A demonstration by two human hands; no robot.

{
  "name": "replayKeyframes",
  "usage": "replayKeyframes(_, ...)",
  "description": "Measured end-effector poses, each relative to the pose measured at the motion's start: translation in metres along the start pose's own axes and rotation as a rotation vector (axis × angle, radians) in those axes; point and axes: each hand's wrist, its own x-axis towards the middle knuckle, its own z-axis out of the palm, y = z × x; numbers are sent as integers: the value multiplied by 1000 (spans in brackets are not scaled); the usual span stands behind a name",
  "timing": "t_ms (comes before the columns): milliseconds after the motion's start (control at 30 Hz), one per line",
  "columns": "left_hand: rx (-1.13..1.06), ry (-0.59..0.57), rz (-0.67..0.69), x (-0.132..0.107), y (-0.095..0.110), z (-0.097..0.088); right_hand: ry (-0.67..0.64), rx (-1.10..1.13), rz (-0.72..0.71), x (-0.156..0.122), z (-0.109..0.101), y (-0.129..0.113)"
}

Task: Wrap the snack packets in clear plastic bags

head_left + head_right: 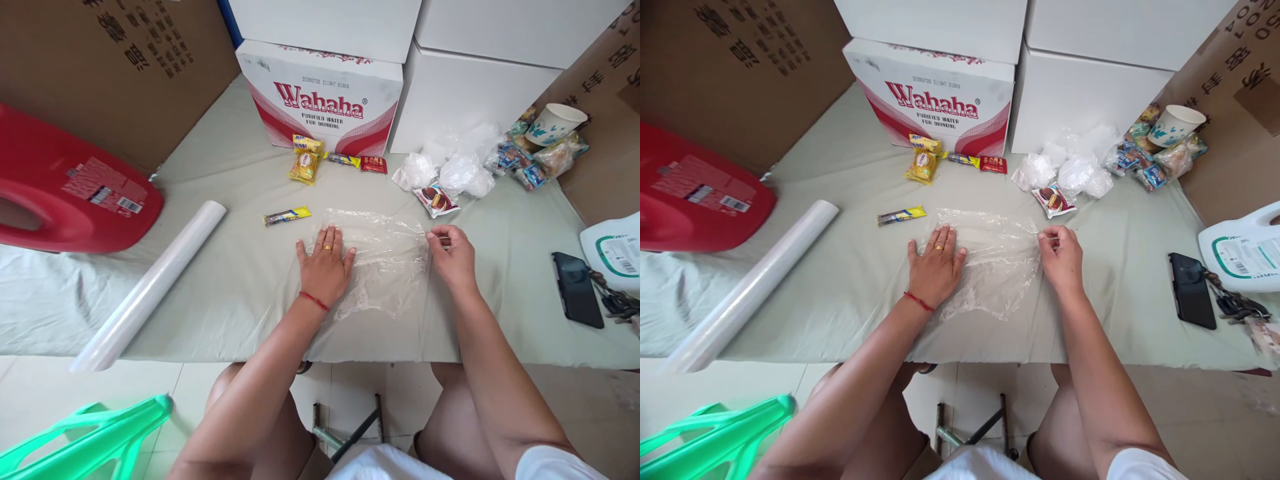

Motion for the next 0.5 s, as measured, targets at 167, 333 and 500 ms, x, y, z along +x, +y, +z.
replayKeyframes(167,5,6,-33,4,-4,0,-338,-48,-555,-38,-16,-28)
replayKeyframes(333,17,8,-42,5,-6,0,-634,-263,-842,-79,-3,-26)
replayKeyframes(500,29,1,-43,4,-6,-1,-611,-310,-819,-74,-9,-4)
